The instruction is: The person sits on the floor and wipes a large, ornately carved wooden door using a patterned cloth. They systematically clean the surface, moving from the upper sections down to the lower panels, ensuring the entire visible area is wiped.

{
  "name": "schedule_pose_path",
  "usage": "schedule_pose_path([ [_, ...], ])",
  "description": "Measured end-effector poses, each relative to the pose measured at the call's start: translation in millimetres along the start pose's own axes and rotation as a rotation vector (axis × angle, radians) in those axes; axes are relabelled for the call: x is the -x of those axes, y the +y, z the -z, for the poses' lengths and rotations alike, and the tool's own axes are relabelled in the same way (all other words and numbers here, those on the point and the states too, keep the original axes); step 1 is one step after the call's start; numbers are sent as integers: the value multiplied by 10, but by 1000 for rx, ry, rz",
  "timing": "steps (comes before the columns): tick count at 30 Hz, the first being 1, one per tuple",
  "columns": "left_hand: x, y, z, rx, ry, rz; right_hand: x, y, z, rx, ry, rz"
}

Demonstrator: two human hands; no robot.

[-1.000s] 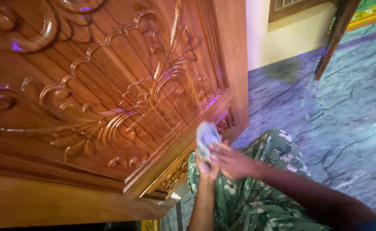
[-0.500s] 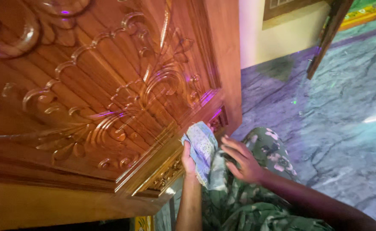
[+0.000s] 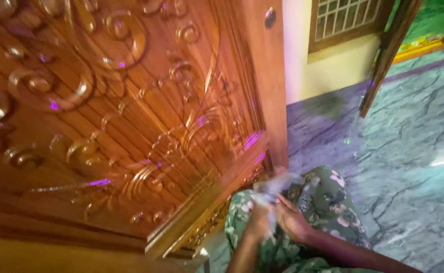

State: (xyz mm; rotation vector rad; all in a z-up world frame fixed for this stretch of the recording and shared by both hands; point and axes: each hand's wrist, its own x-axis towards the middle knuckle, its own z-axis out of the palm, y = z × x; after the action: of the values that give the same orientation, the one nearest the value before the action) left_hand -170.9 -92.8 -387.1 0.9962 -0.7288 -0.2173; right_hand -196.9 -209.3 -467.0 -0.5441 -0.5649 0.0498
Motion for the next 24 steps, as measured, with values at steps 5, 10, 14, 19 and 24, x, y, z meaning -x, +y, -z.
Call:
schedule_pose_path([
  [5,-98,380,-561,-817,-358,-101,-86,-45,-90,21,326,-251],
  [10,35,411,-355,-826,20,-42,-1017,-444,-339,405,299,-44],
  [14,158,46,320,-794,251,-207,-2109,-944,-821,918,150,265],
  [19,-34,-439,1034,-987,191,-571,-3628,-1518,-1677,1445,-41,779],
  [24,-64,181,513,-817,182,-47,-4698,-1712,-2178,1777,-20,1006],
])
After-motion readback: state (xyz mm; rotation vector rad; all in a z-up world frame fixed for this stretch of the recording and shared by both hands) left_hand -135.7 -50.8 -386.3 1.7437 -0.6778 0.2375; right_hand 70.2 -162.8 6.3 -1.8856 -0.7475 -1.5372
